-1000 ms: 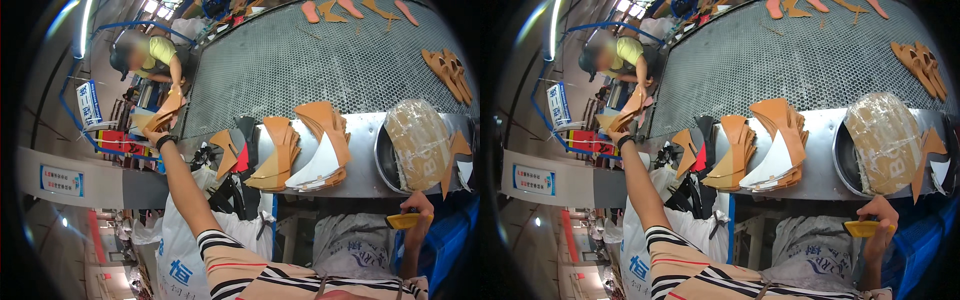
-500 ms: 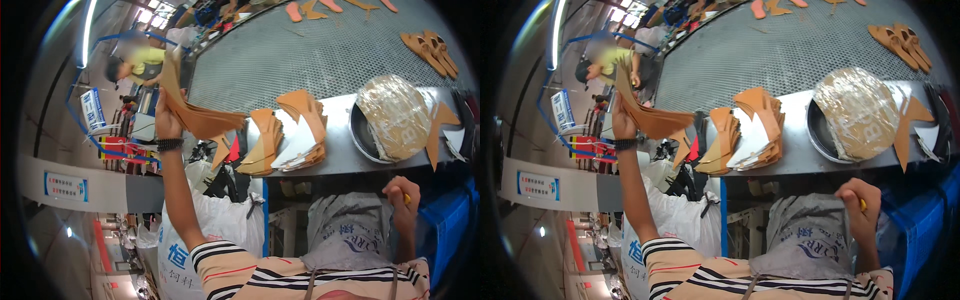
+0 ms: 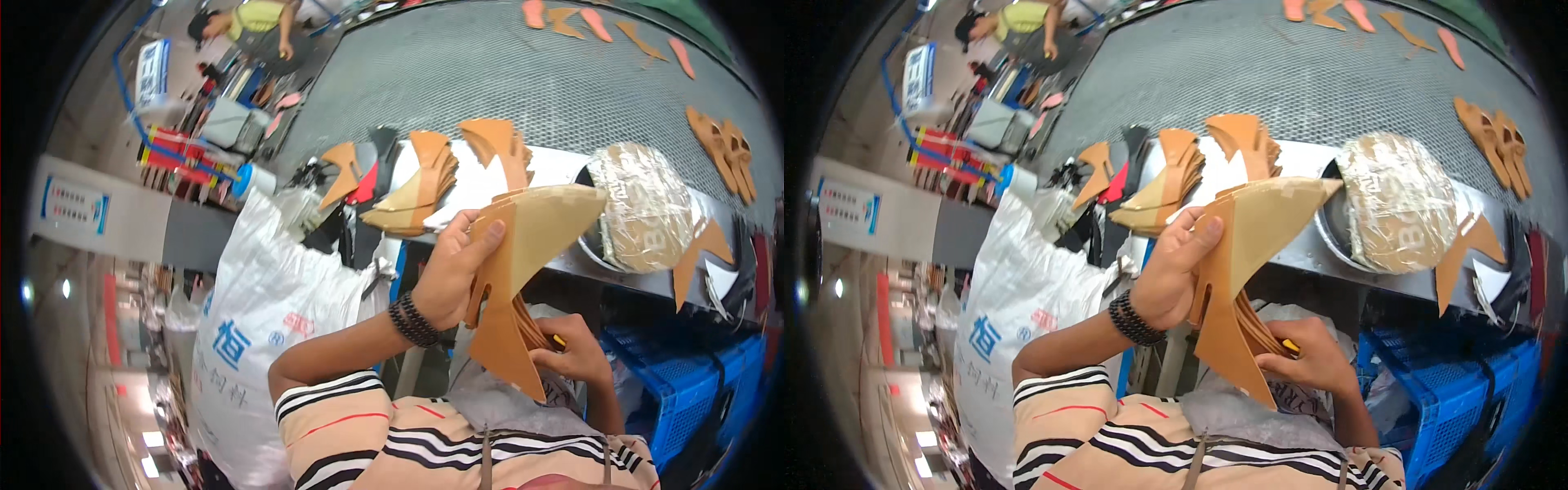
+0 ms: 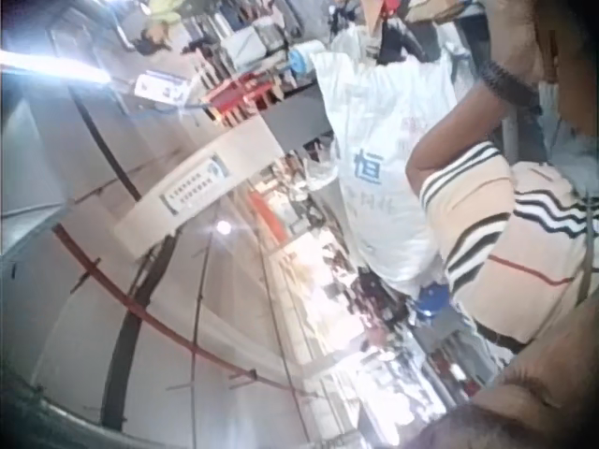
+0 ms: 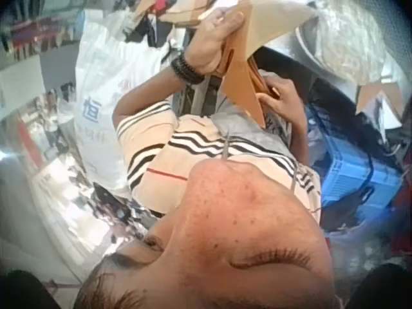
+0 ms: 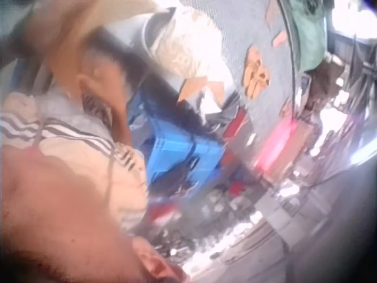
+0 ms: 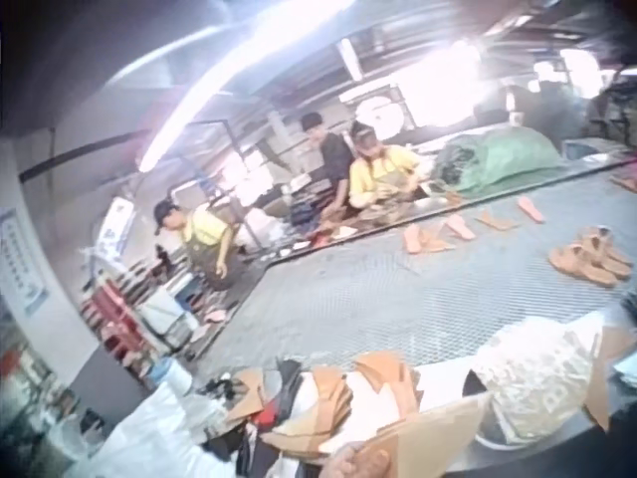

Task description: Applying glue to leather shoe components at a workstation.

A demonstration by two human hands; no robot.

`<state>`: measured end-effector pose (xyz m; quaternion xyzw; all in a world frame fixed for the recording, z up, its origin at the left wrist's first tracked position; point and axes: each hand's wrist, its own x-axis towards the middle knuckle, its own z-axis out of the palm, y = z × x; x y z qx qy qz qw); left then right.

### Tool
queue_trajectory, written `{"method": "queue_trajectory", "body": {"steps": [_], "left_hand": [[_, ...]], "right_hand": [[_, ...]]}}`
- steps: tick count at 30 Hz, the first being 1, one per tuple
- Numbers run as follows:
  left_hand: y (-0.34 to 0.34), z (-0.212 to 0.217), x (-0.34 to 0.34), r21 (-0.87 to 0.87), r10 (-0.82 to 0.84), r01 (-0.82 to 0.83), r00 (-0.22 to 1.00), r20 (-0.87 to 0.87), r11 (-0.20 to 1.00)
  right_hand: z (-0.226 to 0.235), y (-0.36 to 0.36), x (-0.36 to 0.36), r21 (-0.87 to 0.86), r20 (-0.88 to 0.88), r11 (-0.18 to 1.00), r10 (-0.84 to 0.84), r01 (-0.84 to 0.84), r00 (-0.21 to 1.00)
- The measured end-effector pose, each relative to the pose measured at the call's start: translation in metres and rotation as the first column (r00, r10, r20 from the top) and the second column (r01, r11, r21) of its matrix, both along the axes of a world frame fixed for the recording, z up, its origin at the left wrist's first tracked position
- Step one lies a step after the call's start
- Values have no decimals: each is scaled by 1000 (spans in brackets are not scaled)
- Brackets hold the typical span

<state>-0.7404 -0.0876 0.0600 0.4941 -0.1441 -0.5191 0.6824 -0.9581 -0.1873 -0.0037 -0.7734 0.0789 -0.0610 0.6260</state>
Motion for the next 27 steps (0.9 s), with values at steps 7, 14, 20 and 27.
{"method": "queue_trajectory", "body": {"steps": [7,14,20,27], "left_hand": [[10,-23,-9,-29,351,-350,935,42,936],[15,-22,1,-53,117,-126,981,-153,991],[9,-31,-14,-184,-288,261,948,-139,948],[2,-23,-8,-228,-49,30,996,-80,973]], "right_hand": [[-10,-2,6,221,102,972,52,-74,993],[-9,-30,5,185,17,973,140,-141,990],[-15,-36,7,289,50,947,129,-138,990],[-23,-44,9,261,5,965,-8,6,1000]]}}
